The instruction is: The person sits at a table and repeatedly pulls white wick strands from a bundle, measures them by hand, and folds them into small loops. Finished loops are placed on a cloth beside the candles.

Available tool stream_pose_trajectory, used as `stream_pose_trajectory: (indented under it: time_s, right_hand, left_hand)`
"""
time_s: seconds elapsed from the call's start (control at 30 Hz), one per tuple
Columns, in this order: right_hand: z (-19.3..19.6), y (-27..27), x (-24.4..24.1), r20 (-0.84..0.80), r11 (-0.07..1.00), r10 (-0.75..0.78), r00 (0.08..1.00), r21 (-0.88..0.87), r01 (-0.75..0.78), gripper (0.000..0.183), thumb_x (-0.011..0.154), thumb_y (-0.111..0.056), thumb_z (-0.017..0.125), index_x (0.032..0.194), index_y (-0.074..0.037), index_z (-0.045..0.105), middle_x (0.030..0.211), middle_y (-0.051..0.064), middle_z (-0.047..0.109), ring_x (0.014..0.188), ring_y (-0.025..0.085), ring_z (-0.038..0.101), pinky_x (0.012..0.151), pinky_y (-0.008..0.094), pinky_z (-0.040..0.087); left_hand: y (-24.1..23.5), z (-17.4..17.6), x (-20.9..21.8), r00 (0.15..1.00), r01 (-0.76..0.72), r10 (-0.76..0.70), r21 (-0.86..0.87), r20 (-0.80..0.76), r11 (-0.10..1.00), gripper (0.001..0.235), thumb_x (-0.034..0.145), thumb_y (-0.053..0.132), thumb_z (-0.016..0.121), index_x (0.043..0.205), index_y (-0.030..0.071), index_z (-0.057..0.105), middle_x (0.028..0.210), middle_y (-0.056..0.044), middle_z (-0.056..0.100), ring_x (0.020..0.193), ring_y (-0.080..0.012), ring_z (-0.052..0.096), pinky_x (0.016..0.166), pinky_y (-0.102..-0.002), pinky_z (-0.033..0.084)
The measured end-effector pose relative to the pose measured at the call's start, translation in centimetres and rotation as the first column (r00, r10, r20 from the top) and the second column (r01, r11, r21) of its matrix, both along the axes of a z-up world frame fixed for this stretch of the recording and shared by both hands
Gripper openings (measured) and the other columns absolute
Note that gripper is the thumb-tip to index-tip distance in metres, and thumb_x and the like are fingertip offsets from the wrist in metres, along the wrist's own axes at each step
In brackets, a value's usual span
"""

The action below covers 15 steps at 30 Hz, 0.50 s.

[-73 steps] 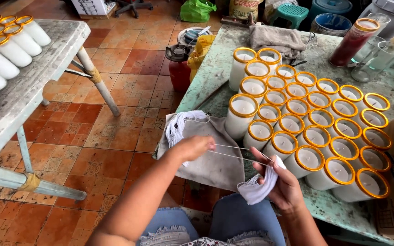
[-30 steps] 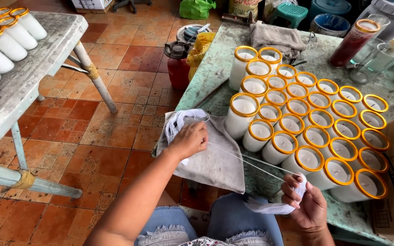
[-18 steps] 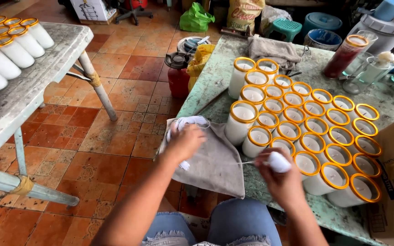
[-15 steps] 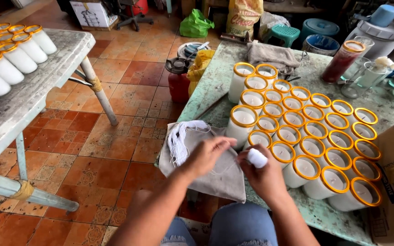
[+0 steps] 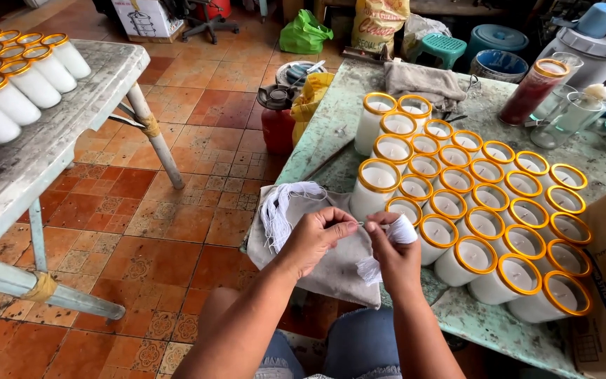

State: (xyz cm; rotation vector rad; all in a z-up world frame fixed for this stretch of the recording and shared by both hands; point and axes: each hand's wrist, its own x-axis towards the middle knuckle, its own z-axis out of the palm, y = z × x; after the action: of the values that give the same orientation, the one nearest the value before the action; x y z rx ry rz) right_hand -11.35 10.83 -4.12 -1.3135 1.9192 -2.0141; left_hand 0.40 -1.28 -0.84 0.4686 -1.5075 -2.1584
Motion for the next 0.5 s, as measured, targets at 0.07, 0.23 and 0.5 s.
stream_pose_trajectory:
  time_s: [0.07, 0.23, 0.5]
  right_hand:
    - [-2.3, -0.5, -0.2, 0.580, 0.967, 0.205, 0.788, -0.244, -0.072, 0.014, 0.100, -0.014, 0.066, 0.098, 0.000, 0.067, 0.080, 0.010, 0.066, 0.046, 0.006, 0.042, 0.039, 0.020, 0.034]
    - [-4.2, -0.9, 0.3, 0.824, 0.862, 0.484, 0.295, -0.392, -0.320, 0.011, 0.089, -0.011, 0.063, 0.091, -0.001, 0.067, 0.072, 0.013, 0.064, 0.049, 0.019, 0.057, 0.040, 0.024, 0.036]
    - [-1.1, -1.0, 1.3, 0.710, 0.940, 0.335, 0.619, -0.301, -0.163, 0.014, 0.096, -0.008, 0.069, 0.102, 0.004, 0.065, 0.080, 0.009, 0.058, 0.075, 0.018, 0.054, 0.053, 0.026, 0.037]
  left_hand:
    - [0.1, 0.5, 0.0, 0.998, -0.027, 0.015, -0.193, -0.066, 0.981, 0.013, 0.091, 0.012, 0.081, 0.097, 0.002, 0.075, 0.085, -0.005, 0.068, 0.071, -0.0032, 0.054, 0.060, -0.015, 0.047]
    - [0.4, -0.3, -0.3, 0.986, 0.043, -0.107, -0.435, -0.125, 0.899, 0.012, 0.085, 0.011, 0.085, 0.092, 0.005, 0.078, 0.095, -0.001, 0.048, 0.061, -0.0012, 0.053, 0.057, -0.016, 0.052]
    - [-1.3, -2.0, -1.0, 0.961, -0.274, 0.250, -0.549, -0.119, 0.789, 0.013, 0.087, 0.025, 0.084, 0.094, 0.014, 0.082, 0.091, 0.003, 0.049, 0.076, -0.0039, 0.043, 0.067, -0.019, 0.042]
